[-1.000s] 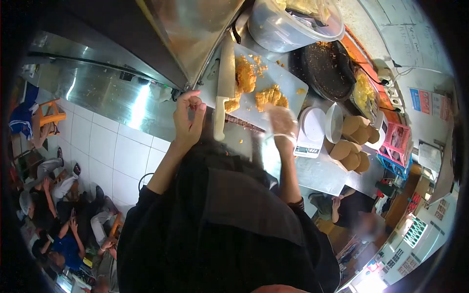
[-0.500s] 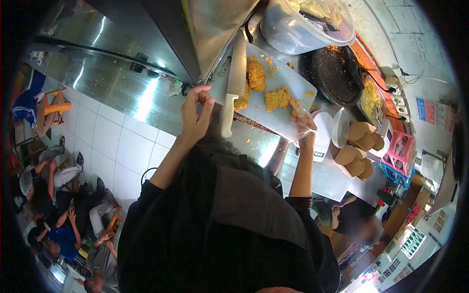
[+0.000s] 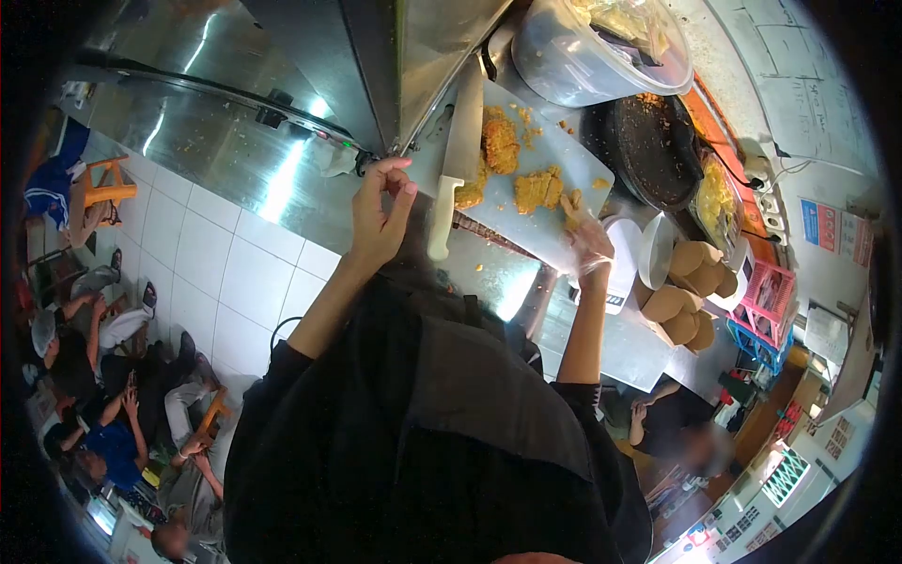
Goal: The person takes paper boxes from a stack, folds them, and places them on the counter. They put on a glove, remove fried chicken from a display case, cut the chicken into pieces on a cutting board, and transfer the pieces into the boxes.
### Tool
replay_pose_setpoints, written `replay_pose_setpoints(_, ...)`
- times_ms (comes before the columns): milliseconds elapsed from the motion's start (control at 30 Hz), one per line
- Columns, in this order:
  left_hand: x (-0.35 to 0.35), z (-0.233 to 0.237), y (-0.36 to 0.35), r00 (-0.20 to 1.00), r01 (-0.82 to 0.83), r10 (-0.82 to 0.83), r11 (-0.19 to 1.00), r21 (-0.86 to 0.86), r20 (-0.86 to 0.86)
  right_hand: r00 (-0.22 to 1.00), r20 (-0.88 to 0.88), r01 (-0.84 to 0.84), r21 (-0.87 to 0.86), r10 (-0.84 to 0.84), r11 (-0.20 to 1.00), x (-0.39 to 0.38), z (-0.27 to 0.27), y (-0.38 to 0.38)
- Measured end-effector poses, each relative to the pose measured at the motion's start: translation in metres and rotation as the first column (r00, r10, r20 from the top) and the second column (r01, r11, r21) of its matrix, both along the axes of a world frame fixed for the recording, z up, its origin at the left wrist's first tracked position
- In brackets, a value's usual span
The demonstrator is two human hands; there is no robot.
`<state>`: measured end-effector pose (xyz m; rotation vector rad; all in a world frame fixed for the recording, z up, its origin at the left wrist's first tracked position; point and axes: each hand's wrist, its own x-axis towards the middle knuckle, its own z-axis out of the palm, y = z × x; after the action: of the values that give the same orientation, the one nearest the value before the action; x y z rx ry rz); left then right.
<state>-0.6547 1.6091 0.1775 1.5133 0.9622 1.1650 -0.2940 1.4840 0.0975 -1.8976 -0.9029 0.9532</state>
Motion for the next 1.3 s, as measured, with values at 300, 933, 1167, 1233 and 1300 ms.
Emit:
replay_pose_setpoints(300, -0.001, -0.001, 0.0, 1.0, -0.005, 0.005, 1.0, 0.004, -0.03, 0.6, -0.749, 0.538, 0.116, -0.283, 0.835, -0.014, -0.021, 0.006)
replay_pose_setpoints(933, -0.002, 0.006, 0.003, 0.996, -0.041, 0.048, 0.996, 0.083, -0.081, 0.624, 0.78, -0.171, 0.073, 0.051, 0.983, -0.034, 0.033, 0.018)
replay_pose_setpoints(1167, -0.001, 0.011, -0.001, 0.985, 0.026, -0.006, 0.993, 0.112, -0.171, 0.106, 0.816, -0.71, -0.338, 0.569, 0.618, -0.009, 0.037, 0.071)
replay_pose_setpoints(1233, -0.001, 0.009, -0.003, 0.985, 0.034, -0.021, 0.997, 0.075, -0.17, 0.075, 0.838, -0.749, -0.31, 0.541, 0.585, -0.014, 0.044, 0.078)
replay_pose_setpoints(1300, -0.001, 0.011, -0.004, 0.987, 0.032, -0.018, 0.996, 0.084, -0.158, 0.134, 0.848, -0.758, -0.246, 0.514, 0.604, -0.023, 0.039, 0.08)
